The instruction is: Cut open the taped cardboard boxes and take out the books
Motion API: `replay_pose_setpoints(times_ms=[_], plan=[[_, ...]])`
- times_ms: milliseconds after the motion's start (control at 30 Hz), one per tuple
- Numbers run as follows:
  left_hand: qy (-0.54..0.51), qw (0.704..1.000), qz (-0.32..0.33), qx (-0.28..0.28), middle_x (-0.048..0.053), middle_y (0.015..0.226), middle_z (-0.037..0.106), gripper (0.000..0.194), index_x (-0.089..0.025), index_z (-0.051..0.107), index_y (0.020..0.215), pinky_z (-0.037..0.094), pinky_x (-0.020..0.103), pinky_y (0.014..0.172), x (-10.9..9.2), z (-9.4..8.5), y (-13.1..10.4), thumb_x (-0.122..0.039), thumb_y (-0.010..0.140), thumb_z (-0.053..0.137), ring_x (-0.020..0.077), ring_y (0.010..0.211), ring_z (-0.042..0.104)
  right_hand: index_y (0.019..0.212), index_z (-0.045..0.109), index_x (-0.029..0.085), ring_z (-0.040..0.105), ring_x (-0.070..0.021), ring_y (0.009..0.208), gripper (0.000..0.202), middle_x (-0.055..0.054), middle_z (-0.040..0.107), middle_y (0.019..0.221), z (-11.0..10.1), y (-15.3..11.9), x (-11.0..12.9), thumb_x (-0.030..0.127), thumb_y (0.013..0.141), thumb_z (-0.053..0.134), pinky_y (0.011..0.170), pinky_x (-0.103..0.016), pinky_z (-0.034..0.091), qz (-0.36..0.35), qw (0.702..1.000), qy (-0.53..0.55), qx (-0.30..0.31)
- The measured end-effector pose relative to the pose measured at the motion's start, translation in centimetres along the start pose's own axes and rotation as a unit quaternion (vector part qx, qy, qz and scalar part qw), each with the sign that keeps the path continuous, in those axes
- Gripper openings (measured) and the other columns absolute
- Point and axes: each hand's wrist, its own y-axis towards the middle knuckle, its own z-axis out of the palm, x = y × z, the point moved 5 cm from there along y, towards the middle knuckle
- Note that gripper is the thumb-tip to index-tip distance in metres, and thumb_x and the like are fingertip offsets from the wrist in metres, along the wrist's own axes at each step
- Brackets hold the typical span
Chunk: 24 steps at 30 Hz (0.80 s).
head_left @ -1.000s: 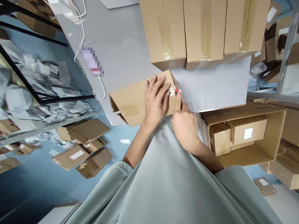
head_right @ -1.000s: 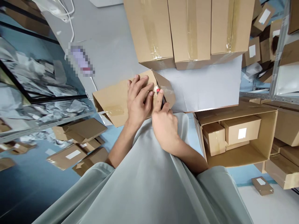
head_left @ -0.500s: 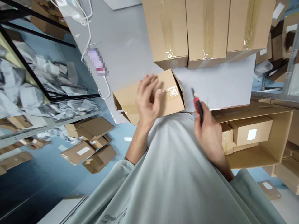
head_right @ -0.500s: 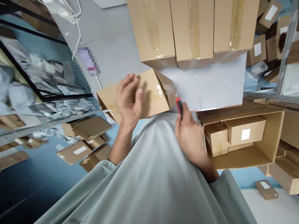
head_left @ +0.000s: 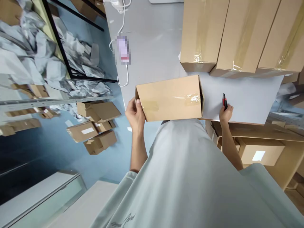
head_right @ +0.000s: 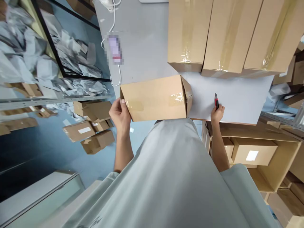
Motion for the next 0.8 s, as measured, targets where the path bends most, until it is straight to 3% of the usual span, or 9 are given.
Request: replay_pose_setpoints(times_ms=[133,233,333,433,533,600,667,733,800], plan=[[-0.027,1.0,-0.01,-0.012,0.004,0.093,0.079,0.06,-0.021,0.08,0.104,0.067,0.037,0.094,1.7,-1.0,0.5,-0.08,0.101,0.067,0.026,0.102,0.079,0.142,0.067,0.006,0.057,-0.0381,0.143,0.046,-0.032,0.063,0.149,-0.2,0.0,0.7,0.021,0.1,0.054,0.128,-0.058,0.043,-0.019,0.999,-0.038,-0.024],[-0.031,0.999,0.004,-0.028,0.005,0.092,0.079,0.064,-0.019,0.081,0.104,0.068,0.038,0.093,2.9,-2.3,1.4,-0.082,0.1,0.067,0.0255,0.097,0.081,0.145,0.066,0.008,0.057,-0.0345,0.148,0.048,-0.031,0.062,0.155,0.1,-0.4,3.5,0.024,0.101,0.057,0.13,-0.055,0.043,-0.082,0.996,0.012,-0.033],[-0.027,0.998,0.008,-0.049,0.009,0.102,0.083,0.066,-0.017,0.083,0.11,0.069,0.041,0.099,3.9,-3.6,2.6,-0.081,0.1,0.069,0.0269,0.1,0.082,0.146,0.064,0.011,0.067,-0.0263,0.138,0.048,-0.027,0.069,0.151,2.5,-1.7,7.3,0.035,0.106,0.059,0.12,-0.044,0.055,-0.081,0.98,0.153,0.096],[-0.011,0.998,0.012,-0.059,0.012,0.109,0.085,0.066,-0.015,0.084,0.113,0.069,0.043,0.101,4.6,-4.9,4.0,-0.079,0.101,0.069,0.0274,0.104,0.083,0.151,0.061,0.017,0.075,-0.0213,0.127,0.057,-0.019,0.074,0.149,6.3,-4.5,11.2,0.053,0.107,0.06,0.11,-0.041,0.063,-0.012,0.914,0.297,0.275],[0.03,0.998,0.0,-0.057,0.013,0.111,0.086,0.059,-0.014,0.083,0.115,0.069,0.042,0.099,5.6,-6.6,5.3,-0.07,0.104,0.07,0.0265,0.103,0.082,0.149,0.066,0.024,0.076,-0.0251,0.129,0.072,-0.014,0.078,0.145,8.0,-7.2,14.2,0.072,0.096,0.072,0.114,-0.048,0.063,-0.005,0.872,0.362,0.33],[0.043,0.998,-0.017,-0.052,0.012,0.111,0.086,0.049,-0.015,0.082,0.115,0.068,0.039,0.096,6.5,-7.3,6.0,-0.062,0.106,0.071,0.0244,0.1,0.08,0.145,0.07,0.023,0.074,-0.0315,0.135,0.084,-0.016,0.08,0.142,7.2,-8.3,15.1,0.08,0.084,0.081,0.119,-0.055,0.06,-0.023,0.881,0.368,0.296],[0.032,0.998,-0.032,-0.046,0.01,0.109,0.085,0.041,-0.016,0.081,0.112,0.066,0.036,0.093,7.6,-7.2,6.6,-0.055,0.108,0.07,0.0221,0.096,0.077,0.143,0.072,0.022,0.072,-0.0359,0.139,0.092,-0.019,0.079,0.142,4.9,-9.0,15.2,0.087,0.079,0.082,0.124,-0.059,0.057,-0.056,0.899,0.365,0.236],[0.002,0.999,-0.045,-0.029,0.009,0.104,0.084,0.038,-0.016,0.08,0.106,0.064,0.034,0.091,8.3,-5.5,7.0,-0.051,0.111,0.067,0.0204,0.093,0.075,0.143,0.074,0.02,0.071,-0.0371,0.141,0.094,-0.02,0.078,0.145,1.4,-9.5,15.1,0.09,0.08,0.08,0.125,-0.059,0.056,-0.097,0.916,0.351,0.166],[-0.045,0.997,-0.059,0.028,0.008,0.103,0.082,0.039,-0.015,0.079,0.104,0.063,0.034,0.093,8.3,-2.3,7.3,-0.05,0.113,0.064,0.0205,0.095,0.074,0.143,0.074,0.019,0.073,-0.0376,0.139,0.091,-0.021,0.076,0.148,-2.4,-10.1,15.0,0.089,0.085,0.077,0.123,-0.058,0.059,-0.129,0.932,0.323,0.103]])
